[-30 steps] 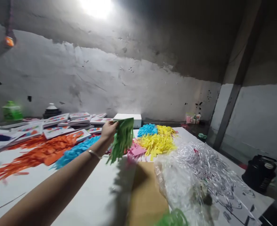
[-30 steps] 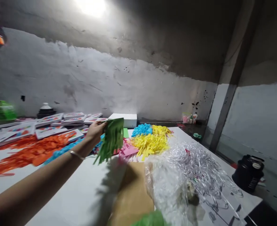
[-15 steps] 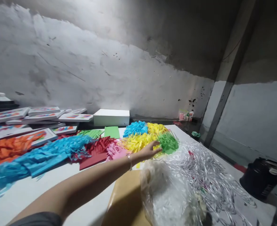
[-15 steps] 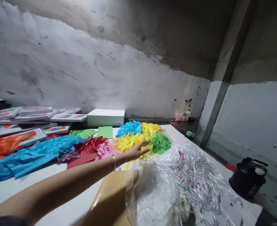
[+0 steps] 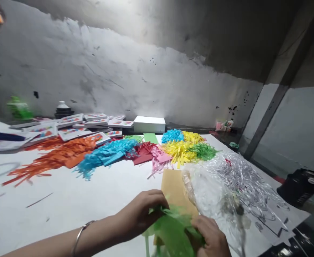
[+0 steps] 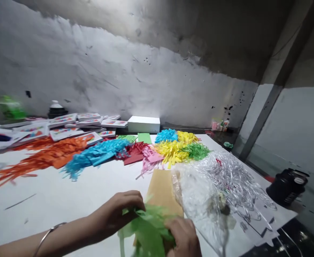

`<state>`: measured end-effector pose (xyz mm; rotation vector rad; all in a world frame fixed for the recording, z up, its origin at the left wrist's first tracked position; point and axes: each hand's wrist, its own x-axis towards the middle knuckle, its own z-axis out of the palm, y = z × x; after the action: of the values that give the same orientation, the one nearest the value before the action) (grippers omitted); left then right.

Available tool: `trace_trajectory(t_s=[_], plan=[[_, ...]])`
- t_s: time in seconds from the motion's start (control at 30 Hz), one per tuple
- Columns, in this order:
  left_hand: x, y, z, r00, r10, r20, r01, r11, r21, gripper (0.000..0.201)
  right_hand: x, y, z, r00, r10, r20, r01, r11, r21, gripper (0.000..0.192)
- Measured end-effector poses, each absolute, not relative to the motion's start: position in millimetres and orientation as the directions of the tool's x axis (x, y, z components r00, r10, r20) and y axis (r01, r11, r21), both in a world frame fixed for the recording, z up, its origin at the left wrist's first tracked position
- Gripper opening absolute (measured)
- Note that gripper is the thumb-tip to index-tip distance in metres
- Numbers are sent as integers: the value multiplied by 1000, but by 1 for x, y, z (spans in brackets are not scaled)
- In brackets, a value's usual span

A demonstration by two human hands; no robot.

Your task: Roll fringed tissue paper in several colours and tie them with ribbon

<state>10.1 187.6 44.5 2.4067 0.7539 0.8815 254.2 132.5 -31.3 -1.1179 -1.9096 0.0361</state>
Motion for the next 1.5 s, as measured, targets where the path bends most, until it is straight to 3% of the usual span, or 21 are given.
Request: trace_trajectory(t_s=[0.1,0.2,0.27,0.3,0.37,0.43,0.5,0.57,0.67,0.73,0.83,0.93,1.07,1.17,1.33,1.5], plan=[[-34,162,45,561,694,451,361,-696,621,14,241,130,-13,-247,607,755,708,645,-288,25],[-65,136,42,501,713,491,405,-694,595,14,219,123,7,-368,524,768,731,674,-109,20],[-77,120,41,468,721,512,458,-693,556,15,198,117,16,-466,444,765,695,719,6,40],[-82,113,42,456,722,520,486,-692,534,15,187,113,19,-485,411,772,664,747,20,43],[-91,99,47,472,715,515,512,-698,500,14,167,107,25,-449,397,800,609,792,-51,24],[-101,86,55,515,705,488,497,-709,500,11,154,101,30,-401,394,827,598,797,-89,29],[-111,75,66,509,719,474,492,-694,525,10,149,97,36,-415,342,843,637,771,1,29],[-115,65,73,451,739,500,516,-673,530,23,145,93,41,-465,266,844,650,750,122,27],[-104,56,74,438,722,536,572,-684,454,48,137,88,42,-497,234,836,615,775,149,27],[-89,56,67,458,708,537,624,-687,373,42,131,85,39,-472,263,841,615,782,101,29],[-70,64,52,477,714,513,702,-660,267,5,130,82,35,-433,315,845,612,790,19,33],[-67,75,39,460,756,466,751,-611,250,16,140,79,32,-445,332,831,597,802,-1,39],[-69,82,31,430,796,426,753,-577,317,15,148,74,28,-482,301,823,579,814,41,50],[-65,82,31,430,818,382,723,-565,398,17,147,73,25,-471,309,826,565,825,13,43],[-66,83,36,438,869,228,590,-470,656,18,151,77,21,-403,336,852,503,858,-100,30],[-80,91,37,498,867,-17,400,-213,891,44,165,76,14,-427,342,837,427,892,-147,38]])
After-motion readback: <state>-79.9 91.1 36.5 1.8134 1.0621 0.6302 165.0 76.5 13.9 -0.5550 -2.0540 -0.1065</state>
